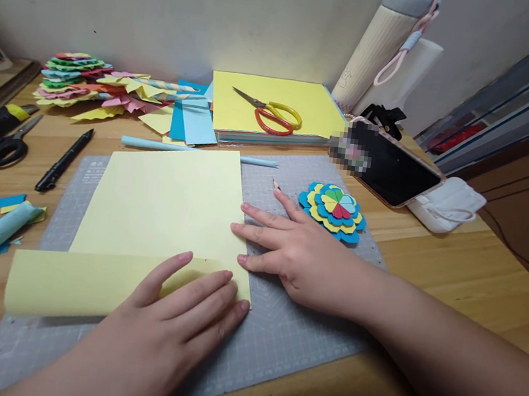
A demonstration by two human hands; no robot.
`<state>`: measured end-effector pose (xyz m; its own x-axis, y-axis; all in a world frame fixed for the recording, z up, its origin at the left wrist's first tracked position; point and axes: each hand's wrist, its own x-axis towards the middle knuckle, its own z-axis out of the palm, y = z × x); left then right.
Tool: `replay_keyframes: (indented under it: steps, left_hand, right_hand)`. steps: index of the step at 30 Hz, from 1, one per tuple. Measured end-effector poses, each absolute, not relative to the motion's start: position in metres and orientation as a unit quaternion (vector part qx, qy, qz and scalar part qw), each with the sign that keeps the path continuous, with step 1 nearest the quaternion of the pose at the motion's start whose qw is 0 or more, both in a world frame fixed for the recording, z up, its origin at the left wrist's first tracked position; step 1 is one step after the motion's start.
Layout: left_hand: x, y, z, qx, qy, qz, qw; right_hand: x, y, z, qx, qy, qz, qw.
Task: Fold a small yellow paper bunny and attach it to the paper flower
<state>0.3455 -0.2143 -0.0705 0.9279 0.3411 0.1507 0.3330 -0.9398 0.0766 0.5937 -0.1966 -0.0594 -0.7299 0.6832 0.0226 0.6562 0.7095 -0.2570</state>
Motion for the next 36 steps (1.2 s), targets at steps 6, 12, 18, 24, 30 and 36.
replay_keyframes:
  steps: [6,12,18,24,30,36]
  left_hand:
    - [0.354,-0.221,-0.071,0.987,0.144,0.065,0.013]
    - [0.361,-0.233,-0.073,0.961,0.23,0.154,0.025]
    - [0.36,-0.238,-0.078,0.965,0.228,0.129,-0.01]
    - [0.361,-0.248,-0.072,0.976,0.183,0.075,-0.086]
    - [0.346,-0.26,-0.065,0.96,0.254,0.072,-0.097]
    - [0.308,-0.268,-0.073,0.931,0.346,0.083,-0.077]
  right_hand:
    - [0.592,-0.199,-0.059,-0.365,-0.922,0.115,0.058]
    - [0.591,-0.2,-0.059,-0.375,-0.92,0.099,0.057]
    - [0.582,-0.212,-0.057,-0.41,-0.909,0.044,0.055]
    - [0.569,-0.226,-0.058,-0.468,-0.884,-0.003,0.027]
    - [0.573,-0.225,-0.06,-0.451,-0.892,-0.021,0.021]
    - [0.575,-0.225,-0.062,-0.445,-0.895,-0.026,0.022]
